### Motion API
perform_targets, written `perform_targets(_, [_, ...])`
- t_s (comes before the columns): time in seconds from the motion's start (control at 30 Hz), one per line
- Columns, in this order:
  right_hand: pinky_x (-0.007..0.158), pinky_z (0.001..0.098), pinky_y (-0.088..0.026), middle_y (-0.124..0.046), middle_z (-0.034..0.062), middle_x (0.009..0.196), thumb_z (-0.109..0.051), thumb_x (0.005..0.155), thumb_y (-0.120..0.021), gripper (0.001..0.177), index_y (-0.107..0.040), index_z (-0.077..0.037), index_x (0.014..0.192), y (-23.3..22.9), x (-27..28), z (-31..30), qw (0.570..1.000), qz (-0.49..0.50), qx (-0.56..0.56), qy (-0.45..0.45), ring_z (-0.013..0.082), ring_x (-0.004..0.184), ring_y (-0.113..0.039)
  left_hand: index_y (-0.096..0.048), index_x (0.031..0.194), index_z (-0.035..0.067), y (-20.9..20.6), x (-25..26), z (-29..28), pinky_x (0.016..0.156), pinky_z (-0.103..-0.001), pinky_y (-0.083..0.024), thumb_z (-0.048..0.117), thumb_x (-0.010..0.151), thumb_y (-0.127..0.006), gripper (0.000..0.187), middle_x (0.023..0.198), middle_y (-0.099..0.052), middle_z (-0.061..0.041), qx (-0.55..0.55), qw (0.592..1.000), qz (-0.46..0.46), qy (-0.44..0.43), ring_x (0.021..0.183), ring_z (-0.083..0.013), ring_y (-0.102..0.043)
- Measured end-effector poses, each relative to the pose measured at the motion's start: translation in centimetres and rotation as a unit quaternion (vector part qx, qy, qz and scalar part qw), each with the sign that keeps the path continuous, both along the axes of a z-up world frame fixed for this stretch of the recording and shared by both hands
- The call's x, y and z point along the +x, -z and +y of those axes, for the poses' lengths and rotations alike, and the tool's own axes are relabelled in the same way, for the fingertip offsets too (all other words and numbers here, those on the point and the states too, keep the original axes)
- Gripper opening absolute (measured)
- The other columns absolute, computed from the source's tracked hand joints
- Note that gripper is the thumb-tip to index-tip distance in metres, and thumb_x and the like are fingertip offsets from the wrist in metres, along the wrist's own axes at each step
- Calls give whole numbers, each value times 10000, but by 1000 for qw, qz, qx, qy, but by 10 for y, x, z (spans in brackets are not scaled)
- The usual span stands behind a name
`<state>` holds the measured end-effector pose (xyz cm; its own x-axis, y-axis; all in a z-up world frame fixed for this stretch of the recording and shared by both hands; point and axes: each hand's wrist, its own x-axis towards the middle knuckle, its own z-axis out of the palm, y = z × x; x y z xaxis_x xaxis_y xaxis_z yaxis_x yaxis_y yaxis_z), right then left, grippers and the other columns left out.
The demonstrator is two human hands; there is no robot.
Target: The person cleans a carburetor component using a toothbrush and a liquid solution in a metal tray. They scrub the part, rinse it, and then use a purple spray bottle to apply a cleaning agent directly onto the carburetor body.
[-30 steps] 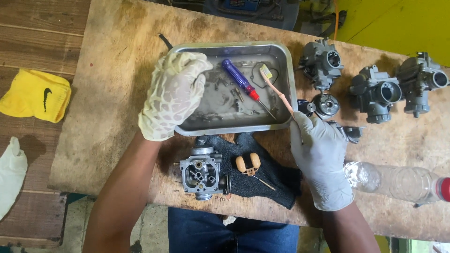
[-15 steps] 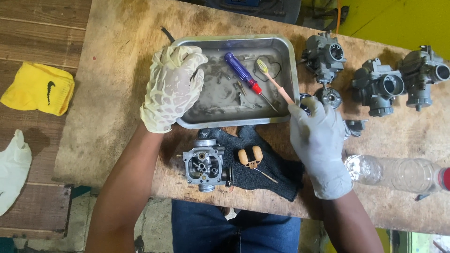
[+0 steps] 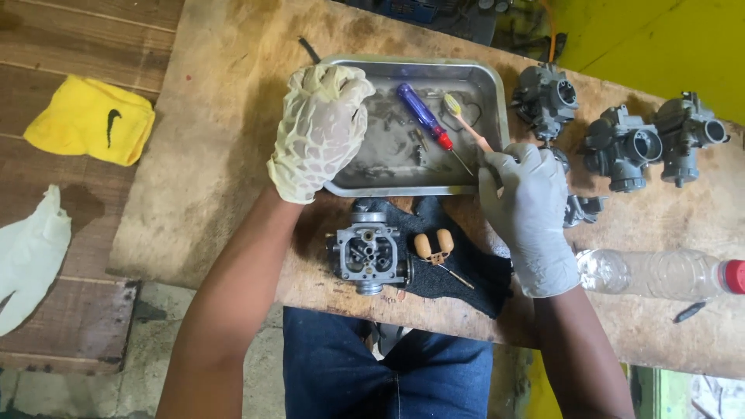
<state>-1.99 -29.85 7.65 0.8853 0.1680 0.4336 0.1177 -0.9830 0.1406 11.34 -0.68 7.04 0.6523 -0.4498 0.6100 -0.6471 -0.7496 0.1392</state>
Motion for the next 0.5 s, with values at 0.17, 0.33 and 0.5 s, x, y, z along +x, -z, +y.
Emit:
perform_targets(0.17, [624, 395, -466, -643, 101, 884, -174, 1004, -707, 130, -768, -59, 1018, -24, 18, 32, 998, 38, 8, -48, 270, 744, -555, -684, 1117, 205, 11, 7, 7, 884, -432, -449, 125, 867, -673, 263, 1112, -623, -17, -13, 1000, -12, -11, 1020, -273, -570])
perform_targets(0.33, [578, 445, -524, -663, 140, 750, -192, 1036, -563, 208, -717, -61, 987, -32, 53, 50, 985, 170, 0, -13, 334, 665, -636, -672, 1141, 192, 13, 8, 6, 891, -477, -442, 152, 872, -693, 272, 1164, -590, -11, -15, 1000, 16, -7, 1049, -288, -554])
perform_targets(0.5, [618, 474, -568, -733, 130, 794, -313, 949, -692, 251, -781, -124, 1090, -2, 83, 43, 977, 210, 24, 12, 343, 724, -679, -670, 1135, 169, 12, 7, 8, 957, -445, -396, 147, 863, -703, 275, 1197, -607, -13, -26, 1000, 0, 2, 1043, -273, -572])
